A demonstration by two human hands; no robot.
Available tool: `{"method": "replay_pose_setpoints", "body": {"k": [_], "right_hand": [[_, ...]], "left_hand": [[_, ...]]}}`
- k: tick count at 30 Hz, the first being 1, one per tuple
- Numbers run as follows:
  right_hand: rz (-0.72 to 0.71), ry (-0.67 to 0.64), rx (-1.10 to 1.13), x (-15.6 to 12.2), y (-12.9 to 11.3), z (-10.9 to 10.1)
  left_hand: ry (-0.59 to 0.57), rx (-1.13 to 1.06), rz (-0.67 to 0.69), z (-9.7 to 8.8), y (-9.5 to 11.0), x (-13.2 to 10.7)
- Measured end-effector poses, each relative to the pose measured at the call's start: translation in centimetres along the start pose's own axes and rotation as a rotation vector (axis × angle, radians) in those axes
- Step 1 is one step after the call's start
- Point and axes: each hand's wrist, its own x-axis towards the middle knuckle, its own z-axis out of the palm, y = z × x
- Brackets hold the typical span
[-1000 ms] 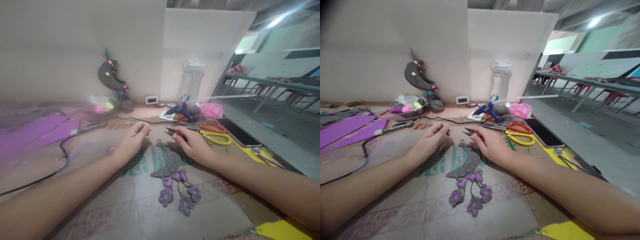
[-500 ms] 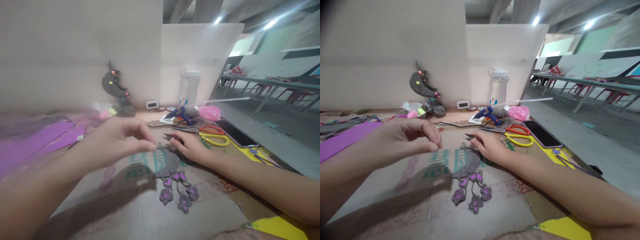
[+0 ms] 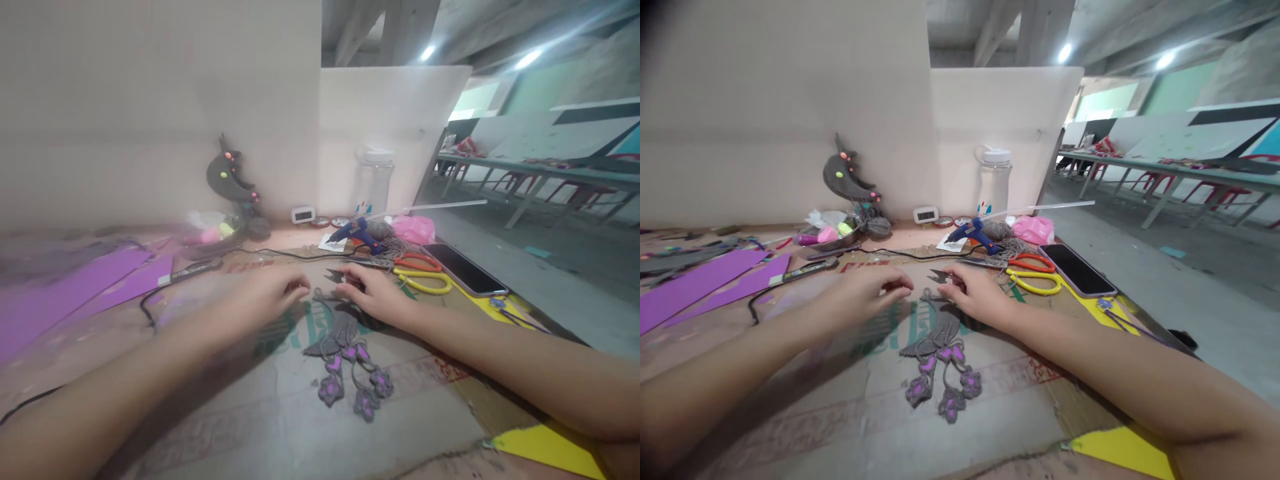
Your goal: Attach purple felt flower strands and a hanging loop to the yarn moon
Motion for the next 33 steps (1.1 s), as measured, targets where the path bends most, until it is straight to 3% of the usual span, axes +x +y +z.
{"method": "replay_pose_setpoints", "body": {"k": [4,9,12,16,18,22,27,33], "right_hand": [[0.063,-0.018,-0.062,0.1,0.1,0.1],[0.016,-0.141,-0.205,-0.4,-0.6,-0.1],[0.007,-0.174,-0.203,-0.5,-0.9,-0.2],[-0.004,-0.161,-0.103,-0.3,-0.8,-0.2],[0.030,-0.128,0.021,-0.1,-0.9,-0.3],[0.125,-0.016,0.251,-0.4,-1.9,-0.7],[0.100,0.019,0.297,-1.1,-3.0,-0.9],[0.094,0.021,0.264,-1.0,-2.9,-0.8]], "left_hand": [[-0.004,0.094,0.018,2.7,-1.9,0.4],[0.015,0.090,0.065,4.3,-1.7,0.1],[0.021,-0.002,0.012,4.5,-1.5,0.1],[-0.032,-0.247,-0.188,4.2,-1.2,0.1],[0.017,-0.351,-0.228,3.9,-0.8,0.0],[0.168,-0.475,-0.205,3.5,0.6,-0.3],[0.174,-0.450,-0.214,3.4,2.0,-1.0],[0.195,-0.437,-0.178,3.5,2.1,-1.2]]}}
